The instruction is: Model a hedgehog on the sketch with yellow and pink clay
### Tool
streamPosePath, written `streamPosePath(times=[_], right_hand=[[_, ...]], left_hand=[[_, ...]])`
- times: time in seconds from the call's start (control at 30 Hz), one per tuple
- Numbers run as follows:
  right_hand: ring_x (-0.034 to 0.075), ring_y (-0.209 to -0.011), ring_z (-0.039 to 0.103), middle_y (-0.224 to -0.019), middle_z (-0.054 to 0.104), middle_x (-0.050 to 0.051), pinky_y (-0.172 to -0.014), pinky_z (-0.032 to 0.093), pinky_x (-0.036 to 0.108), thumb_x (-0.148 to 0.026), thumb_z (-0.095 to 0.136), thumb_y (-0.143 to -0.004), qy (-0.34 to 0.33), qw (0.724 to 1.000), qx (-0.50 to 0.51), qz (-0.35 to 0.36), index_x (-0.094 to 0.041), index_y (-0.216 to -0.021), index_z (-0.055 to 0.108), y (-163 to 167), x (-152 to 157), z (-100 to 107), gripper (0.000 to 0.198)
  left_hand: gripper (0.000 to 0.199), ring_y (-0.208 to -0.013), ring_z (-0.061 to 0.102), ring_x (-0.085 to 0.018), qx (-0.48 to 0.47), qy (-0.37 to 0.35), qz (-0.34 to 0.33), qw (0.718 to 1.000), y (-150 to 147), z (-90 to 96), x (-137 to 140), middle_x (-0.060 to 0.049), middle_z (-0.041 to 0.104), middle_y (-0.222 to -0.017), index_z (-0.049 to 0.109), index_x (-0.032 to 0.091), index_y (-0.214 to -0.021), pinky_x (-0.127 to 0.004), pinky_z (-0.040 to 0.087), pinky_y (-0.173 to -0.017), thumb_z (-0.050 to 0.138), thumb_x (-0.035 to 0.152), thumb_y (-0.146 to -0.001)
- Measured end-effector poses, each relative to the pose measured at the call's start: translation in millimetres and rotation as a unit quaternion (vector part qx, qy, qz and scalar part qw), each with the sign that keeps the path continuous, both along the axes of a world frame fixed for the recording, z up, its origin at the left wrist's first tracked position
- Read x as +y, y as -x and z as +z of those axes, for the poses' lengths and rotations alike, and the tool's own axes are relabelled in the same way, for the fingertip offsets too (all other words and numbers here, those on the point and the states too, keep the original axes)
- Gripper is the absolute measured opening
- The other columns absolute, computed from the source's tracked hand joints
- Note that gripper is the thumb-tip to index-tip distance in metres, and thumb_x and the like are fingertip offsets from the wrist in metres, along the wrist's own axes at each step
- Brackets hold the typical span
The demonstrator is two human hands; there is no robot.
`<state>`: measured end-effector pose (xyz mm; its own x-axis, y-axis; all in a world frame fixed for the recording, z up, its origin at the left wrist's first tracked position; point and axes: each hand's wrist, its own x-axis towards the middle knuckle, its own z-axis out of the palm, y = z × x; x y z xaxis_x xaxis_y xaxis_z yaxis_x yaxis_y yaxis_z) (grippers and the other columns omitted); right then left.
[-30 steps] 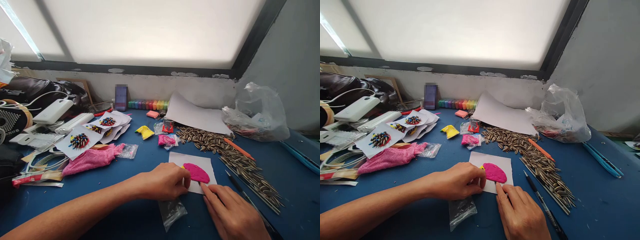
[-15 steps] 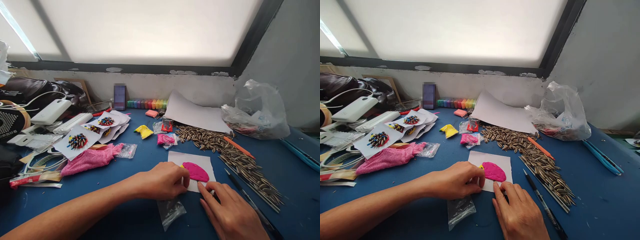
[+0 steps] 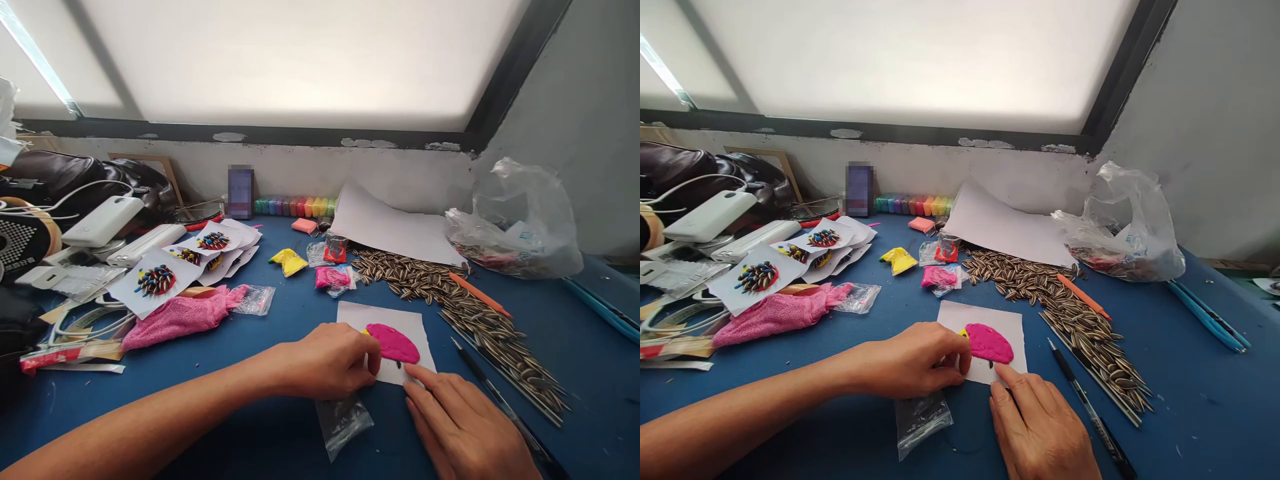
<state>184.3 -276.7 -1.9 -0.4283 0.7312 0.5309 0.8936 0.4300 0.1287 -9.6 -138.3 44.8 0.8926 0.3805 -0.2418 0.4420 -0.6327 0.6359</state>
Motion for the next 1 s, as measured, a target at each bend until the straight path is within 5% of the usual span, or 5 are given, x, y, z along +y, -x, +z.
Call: streamPosePath(times=[1.0], right_hand=[[0.022,-0.083,0.067,-0.108,0.074,0.013,-0.075,0.052,0.037,-0.006,0.044,-0.091,0.006,1.000,0.008,0.027,-0.012,-0.094,0.068,4.6,3.0,1.9,0.025]], left_hand=[[0.010,-0.068,0.055,-0.011,-0.005,-0.001,-0.001,1.000,-0.3,-1.6,0.1,0.003,0.066,-0.077,0.062,0.023,-0.091,-0.021,0.034,-0.061,0.057,0.023,-0.083]])
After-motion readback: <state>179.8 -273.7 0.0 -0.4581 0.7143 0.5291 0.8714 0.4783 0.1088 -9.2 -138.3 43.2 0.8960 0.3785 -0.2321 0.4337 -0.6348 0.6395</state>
